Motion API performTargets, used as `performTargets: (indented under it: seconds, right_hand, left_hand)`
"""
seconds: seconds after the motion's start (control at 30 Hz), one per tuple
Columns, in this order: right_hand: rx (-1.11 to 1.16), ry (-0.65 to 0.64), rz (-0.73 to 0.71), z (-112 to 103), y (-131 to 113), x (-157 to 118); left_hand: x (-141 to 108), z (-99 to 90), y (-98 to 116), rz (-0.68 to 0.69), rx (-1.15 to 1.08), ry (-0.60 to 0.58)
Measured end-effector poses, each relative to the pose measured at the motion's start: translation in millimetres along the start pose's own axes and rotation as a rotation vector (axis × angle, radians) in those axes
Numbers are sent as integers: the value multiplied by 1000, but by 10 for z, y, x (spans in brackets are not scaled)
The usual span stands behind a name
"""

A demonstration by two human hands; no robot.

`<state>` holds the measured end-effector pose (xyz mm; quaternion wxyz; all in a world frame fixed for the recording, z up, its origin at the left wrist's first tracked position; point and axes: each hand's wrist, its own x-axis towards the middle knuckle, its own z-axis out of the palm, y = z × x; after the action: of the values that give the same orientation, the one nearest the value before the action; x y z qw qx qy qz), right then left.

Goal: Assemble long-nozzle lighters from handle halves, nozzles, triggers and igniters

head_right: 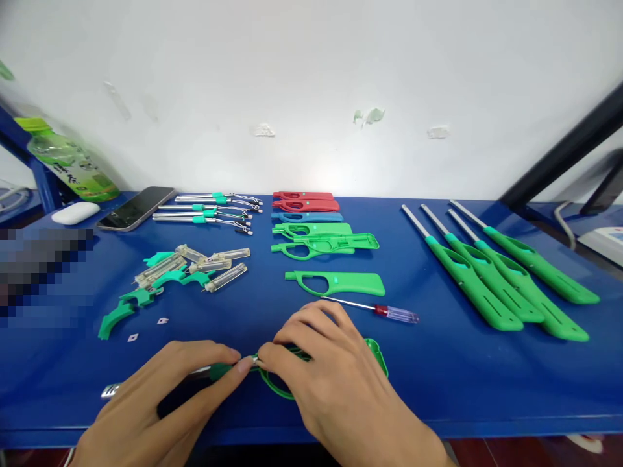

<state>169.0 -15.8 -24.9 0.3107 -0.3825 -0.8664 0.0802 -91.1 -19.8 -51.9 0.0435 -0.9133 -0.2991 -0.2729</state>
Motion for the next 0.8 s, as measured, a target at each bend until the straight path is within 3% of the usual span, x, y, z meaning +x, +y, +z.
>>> performTargets:
  seconds: [0.2, 0.37, 0.63, 0.8]
  right_hand:
    - [-27, -18, 4, 9, -10, 15]
    - [-68, 75, 26, -62, 13, -11]
    - [-269, 16, 164, -326, 219, -530]
    - [-290, -3, 225, -340, 298, -680]
  left_hand:
    - [44, 5, 16, -22, -29, 5]
    - [3, 14, 15, -44, -51, -21]
    - [53, -65, 38, -84, -98, -99]
    - [122, -94, 69, -128, -133, -130]
